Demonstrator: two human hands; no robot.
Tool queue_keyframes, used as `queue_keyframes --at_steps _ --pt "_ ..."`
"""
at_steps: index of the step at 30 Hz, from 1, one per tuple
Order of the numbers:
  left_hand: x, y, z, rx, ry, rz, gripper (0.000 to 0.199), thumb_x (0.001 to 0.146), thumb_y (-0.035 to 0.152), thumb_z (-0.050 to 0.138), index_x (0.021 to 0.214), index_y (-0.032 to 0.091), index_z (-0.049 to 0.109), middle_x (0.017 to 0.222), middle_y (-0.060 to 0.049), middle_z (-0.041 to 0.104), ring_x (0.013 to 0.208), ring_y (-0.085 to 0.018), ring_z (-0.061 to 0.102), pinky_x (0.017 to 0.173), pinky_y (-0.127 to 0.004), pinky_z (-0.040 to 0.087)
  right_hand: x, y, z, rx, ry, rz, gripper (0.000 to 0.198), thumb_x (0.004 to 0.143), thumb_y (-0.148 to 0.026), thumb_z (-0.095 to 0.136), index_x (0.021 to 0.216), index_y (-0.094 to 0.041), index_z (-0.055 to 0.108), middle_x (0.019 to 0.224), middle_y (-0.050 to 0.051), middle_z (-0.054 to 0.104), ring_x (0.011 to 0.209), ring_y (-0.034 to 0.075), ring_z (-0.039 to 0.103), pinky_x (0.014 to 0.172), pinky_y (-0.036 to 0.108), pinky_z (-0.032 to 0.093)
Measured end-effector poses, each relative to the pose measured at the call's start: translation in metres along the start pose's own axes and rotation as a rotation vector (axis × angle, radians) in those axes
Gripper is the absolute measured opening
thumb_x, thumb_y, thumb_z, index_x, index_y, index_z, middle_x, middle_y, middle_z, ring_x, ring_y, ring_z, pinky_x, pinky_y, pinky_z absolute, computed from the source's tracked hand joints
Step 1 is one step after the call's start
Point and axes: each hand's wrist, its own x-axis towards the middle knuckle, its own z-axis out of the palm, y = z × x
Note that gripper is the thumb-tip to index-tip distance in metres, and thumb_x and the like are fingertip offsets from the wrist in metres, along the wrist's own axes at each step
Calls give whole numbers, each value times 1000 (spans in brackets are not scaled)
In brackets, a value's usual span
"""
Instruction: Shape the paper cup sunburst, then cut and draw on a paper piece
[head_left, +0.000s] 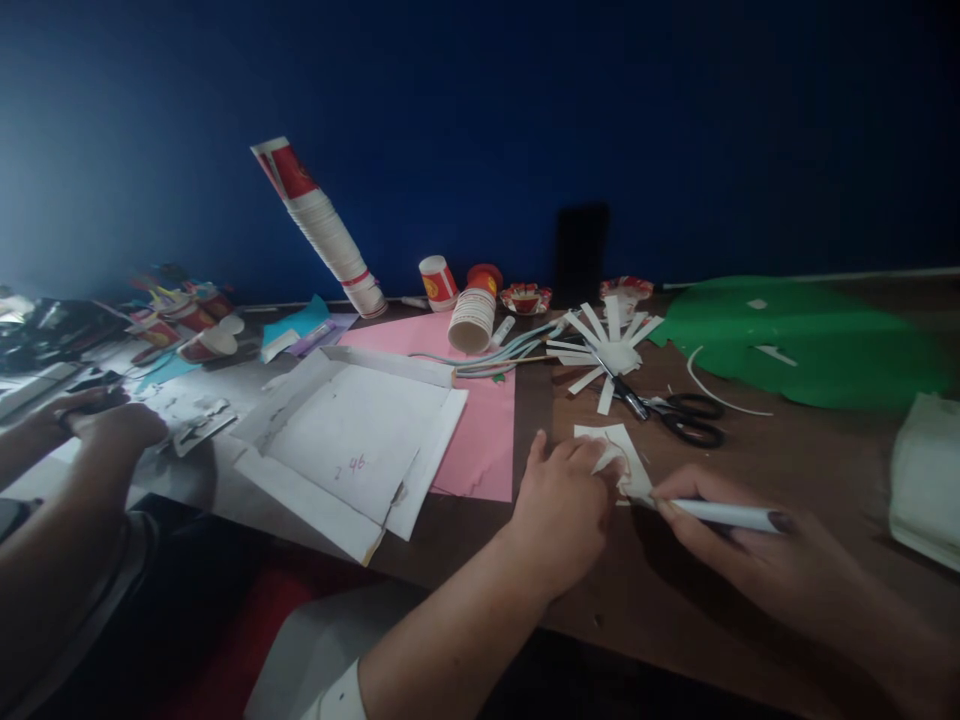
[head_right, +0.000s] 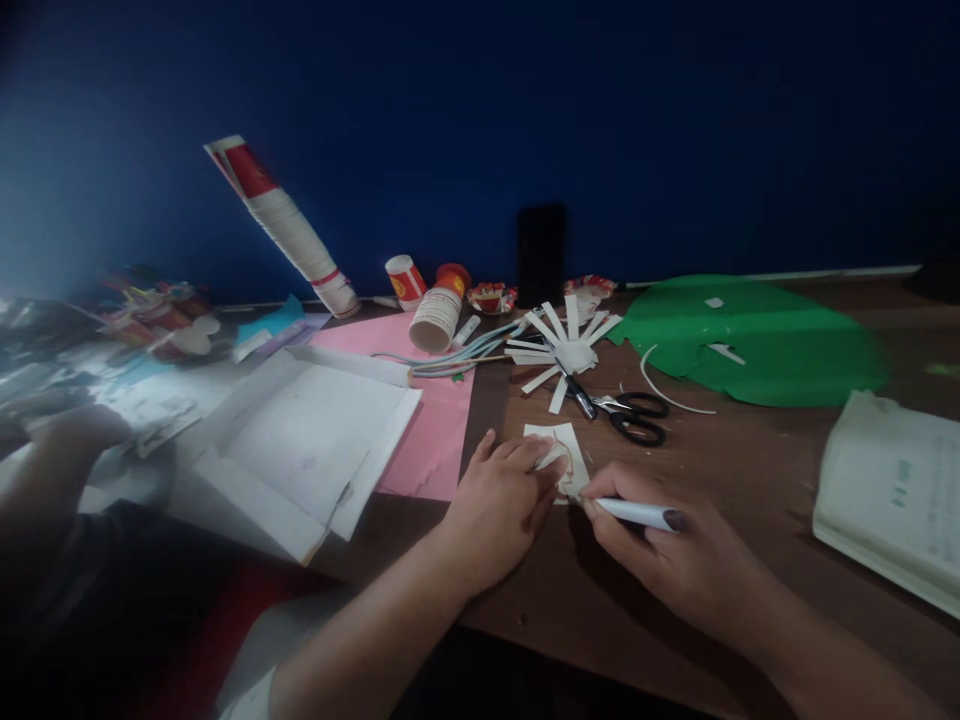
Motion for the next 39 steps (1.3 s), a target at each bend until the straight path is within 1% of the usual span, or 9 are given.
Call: queue_keyframes --at_steps 5,9,16,21,25,30,34,39 --pt "0 -1 1 -14 5 3 36 105 26 42 134 23 63 145 -6 60 137 -26 51 122 -62 30 -1 2 1 -21 16 8 30 97 -52 50 83 -29 66 66 -3 68 57 17 59 59 28 46" --pt "0 -1 1 -16 7 1 36 105 26 42 135 23 62 146 -7 60 138 -25 50 123 -60 28 -2 3 2 -8 4 10 29 96 -51 51 84 -29 66 71 -3 70 60 17 61 60 29 46" --pt "0 -1 0 -21 -5 3 36 105 26 42 135 23 62 147 -7 59 138 -26 50 123 -61 29 -2 1 1 -14 -12 19 29 96 -51 51 84 -29 66 69 -4 68 59 16 60 59 28 45" --pt "0 0 -1 -13 -6 1 36 105 26 42 135 23 62 147 -6 59 138 -26 50 123 -61 29 -2 5 1 -22 3 6 28 96 -50 52 84 -29 66 70 -3 69 59 16 61 60 29 47" --pt "0 0 -1 -18 -7 1 36 106 26 42 134 23 63 146 -7 60 138 -26 50 123 -62 29 0 11 0 -8 -47 -14 30 97 -52 51 85 -29 67 69 -3 71 58 16 61 56 28 47" --pt "0 0 0 -19 -2 3 36 106 26 41 134 23 63 146 -6 60 138 -26 50 122 -63 30 0 12 -1 -2 -58 -10 29 96 -52 53 84 -30 67 68 -3 70 60 17 63 57 28 47" --pt "0 0 0 -27 -10 4 36 105 25 43 134 22 63 147 -6 59 138 -27 50 122 -63 29 0 6 0 7 -21 16 29 95 -52 53 84 -29 67 73 -3 72 63 18 64 61 28 48" --pt "0 0 0 -27 -11 3 36 104 25 43 135 23 63 148 -7 59 138 -26 50 123 -63 29 0 2 1 -7 1 31 29 95 -53 53 83 -30 67 71 -3 70 63 18 64 61 29 47"
